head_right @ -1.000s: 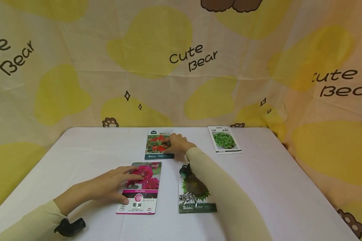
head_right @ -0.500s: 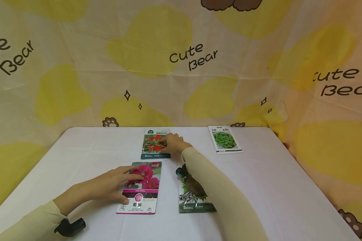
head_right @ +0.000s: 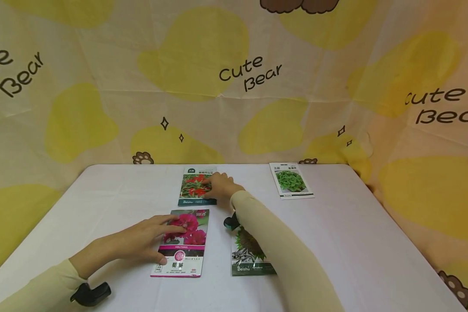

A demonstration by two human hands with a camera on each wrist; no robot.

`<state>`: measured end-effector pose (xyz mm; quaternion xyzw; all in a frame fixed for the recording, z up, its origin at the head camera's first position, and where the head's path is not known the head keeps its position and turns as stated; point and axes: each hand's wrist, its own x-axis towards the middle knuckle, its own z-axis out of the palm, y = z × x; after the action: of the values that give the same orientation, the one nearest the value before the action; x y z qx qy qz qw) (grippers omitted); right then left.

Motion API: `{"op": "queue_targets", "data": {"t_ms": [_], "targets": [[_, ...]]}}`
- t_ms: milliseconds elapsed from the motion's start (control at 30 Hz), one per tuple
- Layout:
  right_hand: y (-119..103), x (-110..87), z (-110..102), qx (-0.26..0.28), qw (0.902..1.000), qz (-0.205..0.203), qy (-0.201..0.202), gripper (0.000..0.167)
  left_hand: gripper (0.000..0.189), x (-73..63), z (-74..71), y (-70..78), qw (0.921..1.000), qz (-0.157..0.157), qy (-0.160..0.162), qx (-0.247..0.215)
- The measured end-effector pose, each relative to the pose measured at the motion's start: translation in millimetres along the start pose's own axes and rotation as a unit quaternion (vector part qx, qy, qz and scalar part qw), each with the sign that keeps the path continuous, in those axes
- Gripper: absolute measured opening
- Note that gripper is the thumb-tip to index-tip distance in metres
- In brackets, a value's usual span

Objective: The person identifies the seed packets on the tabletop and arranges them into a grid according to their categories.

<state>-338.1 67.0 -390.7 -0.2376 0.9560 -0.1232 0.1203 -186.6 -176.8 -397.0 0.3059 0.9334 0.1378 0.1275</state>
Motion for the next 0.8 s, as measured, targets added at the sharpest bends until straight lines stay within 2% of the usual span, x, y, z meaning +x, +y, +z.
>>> {"op": "queue_targets", "data": {"t_ms": [500,800], "targets": [[-8,6.1,3,0.0,0.9998,0.02,-0.001,0.058,0.08,1.1,-0.4,-0.2,1.0,0.006,0.002,0.001],[-11,2.8,3,0.0,0.9999,0.013,0.001,0.058,0.08,0.1,-2.0,1.4,1.0,0.003,0.0,-0.004]]}}
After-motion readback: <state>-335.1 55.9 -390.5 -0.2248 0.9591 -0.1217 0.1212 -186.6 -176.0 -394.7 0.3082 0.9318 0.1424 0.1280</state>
